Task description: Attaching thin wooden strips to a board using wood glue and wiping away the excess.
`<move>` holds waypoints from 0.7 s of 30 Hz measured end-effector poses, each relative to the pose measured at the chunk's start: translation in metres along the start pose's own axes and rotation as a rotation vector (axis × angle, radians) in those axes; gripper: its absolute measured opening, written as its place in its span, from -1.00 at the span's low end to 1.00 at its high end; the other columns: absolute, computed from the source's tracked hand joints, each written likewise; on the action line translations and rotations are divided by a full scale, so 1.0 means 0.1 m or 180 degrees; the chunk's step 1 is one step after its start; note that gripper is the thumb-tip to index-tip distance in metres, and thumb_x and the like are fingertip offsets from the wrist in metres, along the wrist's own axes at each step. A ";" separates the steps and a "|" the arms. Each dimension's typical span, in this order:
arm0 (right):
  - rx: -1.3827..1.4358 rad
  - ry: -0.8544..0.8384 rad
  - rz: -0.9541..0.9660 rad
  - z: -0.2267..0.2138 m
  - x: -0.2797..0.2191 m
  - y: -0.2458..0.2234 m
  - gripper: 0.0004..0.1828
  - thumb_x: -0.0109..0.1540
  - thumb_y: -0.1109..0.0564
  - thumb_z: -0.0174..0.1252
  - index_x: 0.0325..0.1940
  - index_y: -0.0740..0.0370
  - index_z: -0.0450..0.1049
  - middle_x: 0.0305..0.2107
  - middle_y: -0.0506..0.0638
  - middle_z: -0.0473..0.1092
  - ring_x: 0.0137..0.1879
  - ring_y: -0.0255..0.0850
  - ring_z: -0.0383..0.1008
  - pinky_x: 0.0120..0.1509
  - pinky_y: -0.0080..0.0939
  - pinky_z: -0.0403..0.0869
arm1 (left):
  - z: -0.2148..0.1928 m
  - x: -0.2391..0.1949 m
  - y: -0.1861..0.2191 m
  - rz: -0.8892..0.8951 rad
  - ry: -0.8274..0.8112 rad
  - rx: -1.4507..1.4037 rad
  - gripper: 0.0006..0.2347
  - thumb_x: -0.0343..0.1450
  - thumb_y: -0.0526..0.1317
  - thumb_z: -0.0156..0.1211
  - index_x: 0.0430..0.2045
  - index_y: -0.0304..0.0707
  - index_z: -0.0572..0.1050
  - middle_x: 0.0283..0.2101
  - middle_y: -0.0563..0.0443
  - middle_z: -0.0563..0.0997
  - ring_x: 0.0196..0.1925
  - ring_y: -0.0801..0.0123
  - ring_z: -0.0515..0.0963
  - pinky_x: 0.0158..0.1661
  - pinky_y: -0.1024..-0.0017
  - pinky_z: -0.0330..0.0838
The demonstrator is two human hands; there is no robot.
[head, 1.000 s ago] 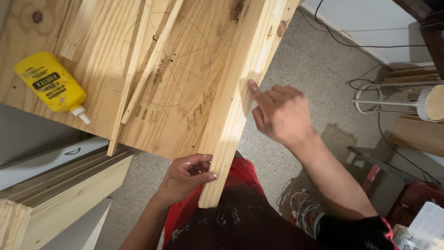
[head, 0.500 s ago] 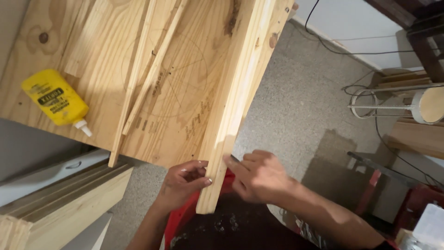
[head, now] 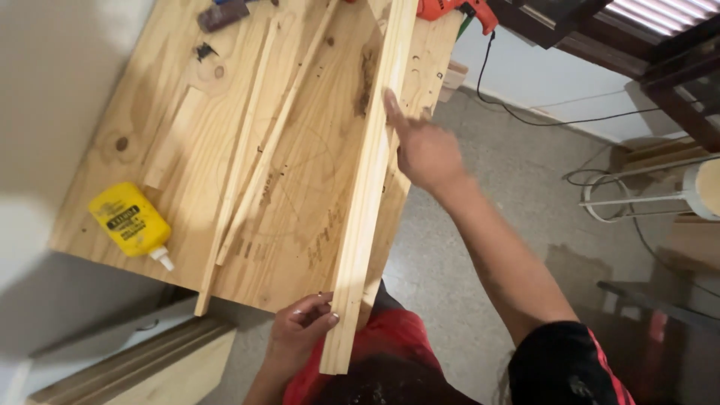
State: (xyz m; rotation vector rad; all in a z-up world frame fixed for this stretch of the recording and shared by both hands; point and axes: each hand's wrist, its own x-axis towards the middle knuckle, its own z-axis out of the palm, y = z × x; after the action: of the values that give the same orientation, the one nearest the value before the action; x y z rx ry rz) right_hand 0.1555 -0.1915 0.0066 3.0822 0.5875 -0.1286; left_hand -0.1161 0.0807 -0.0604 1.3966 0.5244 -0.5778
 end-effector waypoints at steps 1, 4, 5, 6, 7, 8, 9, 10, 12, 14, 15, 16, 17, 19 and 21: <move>0.0003 0.0029 -0.0005 -0.01 -0.10 -0.08 -0.02 0.20 0.32 -0.04 0.68 0.08 -0.24 -0.54 0.05 0.35 -0.59 0.00 0.29 -0.66 0.02 0.24 | 0.02 -0.04 0.17 0.0026 0.0010 0.0009 -0.71 0.25 -0.39 0.49 -0.14 -0.34 0.77 -0.39 0.05 0.69 -0.33 0.47 0.61 -0.21 0.54 0.51; -0.0128 0.0169 -0.0165 0.03 -0.47 -0.38 -0.02 0.13 0.45 0.00 0.64 0.22 -0.07 -0.72 -0.12 0.18 -0.68 -0.29 0.10 -0.72 -0.27 0.11 | 0.05 -0.14 0.42 -0.0485 0.0091 0.0554 -0.66 0.27 -0.26 0.45 -0.05 -0.22 0.75 -0.34 0.08 0.73 -0.26 0.45 0.63 -0.17 0.51 0.50; -0.0187 0.0152 -0.0201 0.05 -0.64 -0.48 -0.05 0.13 0.46 0.03 0.62 0.28 -0.04 -0.73 -0.13 0.20 -0.68 -0.27 0.15 -0.72 -0.26 0.16 | 0.05 -0.12 0.37 -0.0364 0.0089 0.0291 -0.64 0.27 -0.27 0.46 -0.04 -0.30 0.74 -0.33 0.07 0.71 -0.26 0.46 0.62 -0.18 0.52 0.51; -0.0245 0.0135 -0.0237 0.07 -0.80 -0.58 -0.08 0.14 0.48 0.05 0.60 0.34 -0.01 -0.73 -0.13 0.22 -0.67 -0.25 0.20 -0.72 -0.25 0.21 | 0.06 -0.10 0.32 -0.0246 0.0087 0.0027 -0.62 0.26 -0.29 0.47 -0.02 -0.38 0.72 -0.31 0.06 0.70 -0.26 0.46 0.61 -0.18 0.54 0.51; -0.0272 0.0152 -0.0148 0.16 -1.00 -0.67 -0.08 0.14 0.48 0.05 0.60 0.34 -0.01 -0.73 -0.13 0.22 -0.67 -0.25 0.20 -0.72 -0.25 0.21 | 0.04 -0.05 0.23 -0.0224 0.0008 0.0072 -0.62 0.26 -0.29 0.47 -0.02 -0.38 0.72 -0.31 0.06 0.70 -0.26 0.46 0.61 -0.18 0.54 0.51; -0.0169 0.0170 -0.0291 0.25 -1.19 -0.76 -0.14 0.18 0.34 0.07 0.58 0.34 0.02 -0.67 -0.11 0.30 -0.63 -0.16 0.27 -0.62 -0.10 0.27 | 0.03 -0.01 0.15 0.0111 -0.0048 -0.0064 -0.62 0.26 -0.33 0.45 -0.02 -0.46 0.69 -0.30 -0.02 0.72 -0.26 0.42 0.63 -0.20 0.50 0.54; -0.0078 0.0185 -0.0408 0.33 -1.39 -0.84 -0.18 0.22 0.21 0.10 0.57 0.34 0.05 -0.62 -0.08 0.38 -0.59 -0.07 0.35 -0.53 0.05 0.32 | 0.03 0.05 0.07 0.0438 -0.0138 -0.0205 -0.62 0.26 -0.36 0.43 -0.03 -0.55 0.66 -0.28 -0.10 0.73 -0.25 0.37 0.65 -0.21 0.47 0.56; -0.0117 0.0200 -0.0294 0.24 -1.61 -0.93 -0.18 0.22 0.21 0.10 0.57 0.34 0.05 -0.62 -0.08 0.38 -0.59 -0.07 0.35 -0.53 0.05 0.32 | 0.05 0.06 -0.03 0.0453 -0.0252 -0.0163 -0.62 0.26 -0.36 0.43 -0.03 -0.55 0.66 -0.28 -0.10 0.73 -0.25 0.37 0.65 -0.21 0.47 0.56; 0.1692 0.0571 -0.0975 0.09 -2.00 -1.17 -0.35 0.07 0.49 -0.08 0.29 0.60 0.33 -0.25 0.33 0.58 -0.73 -0.14 0.26 -0.61 -0.08 0.30 | 0.00 0.17 -0.13 0.0226 -0.0110 -0.0640 -0.59 0.27 -0.42 0.39 0.02 -0.63 0.60 -0.23 -0.25 0.73 -0.23 0.30 0.64 -0.18 0.44 0.55; 0.2233 0.0135 -0.0802 -0.22 -2.37 -1.24 -0.42 0.12 0.45 0.00 0.26 0.45 0.41 -0.37 0.22 0.55 -0.57 -0.06 0.38 -0.46 -0.05 0.36 | -0.04 0.16 -0.02 0.0180 -0.0253 -0.0408 -0.60 0.29 -0.39 0.37 0.05 -0.58 0.60 -0.28 -0.18 0.68 -0.28 0.33 0.61 -0.28 0.42 0.55; 0.2798 -0.0373 -0.0881 -0.38 -2.51 -1.25 -0.48 0.17 0.42 0.08 0.23 0.30 0.49 -0.49 0.12 0.52 -0.41 0.02 0.50 -0.31 -0.02 0.43 | -0.04 0.16 0.03 0.0174 -0.0197 -0.0327 -0.60 0.32 -0.36 0.35 0.07 -0.54 0.59 -0.32 -0.10 0.63 -0.33 0.36 0.57 -0.37 0.41 0.55; 0.2788 -0.0305 -0.0803 -0.24 -2.72 -1.21 -0.48 0.17 0.42 0.08 0.23 0.30 0.49 -0.49 0.12 0.52 -0.41 0.02 0.50 -0.31 -0.02 0.43 | 0.03 0.06 0.37 0.0191 -0.0277 -0.0268 -0.60 0.32 -0.36 0.35 0.07 -0.54 0.59 -0.32 -0.10 0.63 -0.33 0.36 0.57 -0.37 0.41 0.55; 0.2678 -0.0521 -0.0302 -0.10 -2.93 -1.17 -0.52 0.24 0.26 0.07 0.27 0.21 0.46 -0.38 0.14 0.55 -0.38 0.09 0.53 -0.31 0.04 0.42 | 0.11 -0.07 0.68 -0.0232 -0.0251 -0.0018 -0.59 0.37 -0.33 0.27 0.14 -0.50 0.53 -0.20 -0.18 0.65 -0.19 0.23 0.59 -0.20 0.35 0.53; 0.2570 -0.0701 0.0172 0.31 -3.36 -1.08 -0.54 0.30 0.10 0.06 0.30 0.13 0.42 -0.26 0.17 0.58 -0.35 0.15 0.55 -0.31 0.10 0.41 | 0.15 -0.15 0.86 -0.0616 -0.0201 0.0251 -0.57 0.42 -0.30 0.19 0.21 -0.47 0.47 -0.08 -0.27 0.66 -0.05 0.10 0.60 -0.02 0.29 0.51; 0.1401 -0.1208 0.0596 0.89 -3.76 -0.96 -0.65 0.33 -0.03 -0.08 0.14 0.12 0.34 -0.45 0.11 0.48 -0.34 0.23 0.52 -0.25 0.22 0.43 | 0.07 0.01 0.65 -0.0409 0.0052 0.0124 -0.76 0.48 -0.29 0.09 0.01 -0.31 0.52 -0.08 -0.21 0.67 -0.07 0.15 0.58 -0.15 0.20 0.40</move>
State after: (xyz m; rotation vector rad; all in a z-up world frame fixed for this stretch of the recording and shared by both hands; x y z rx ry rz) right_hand -0.2348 -0.2419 -0.0507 3.3518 0.2801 -0.9313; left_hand -0.0730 0.0786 -0.0119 1.4124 0.6222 -0.6836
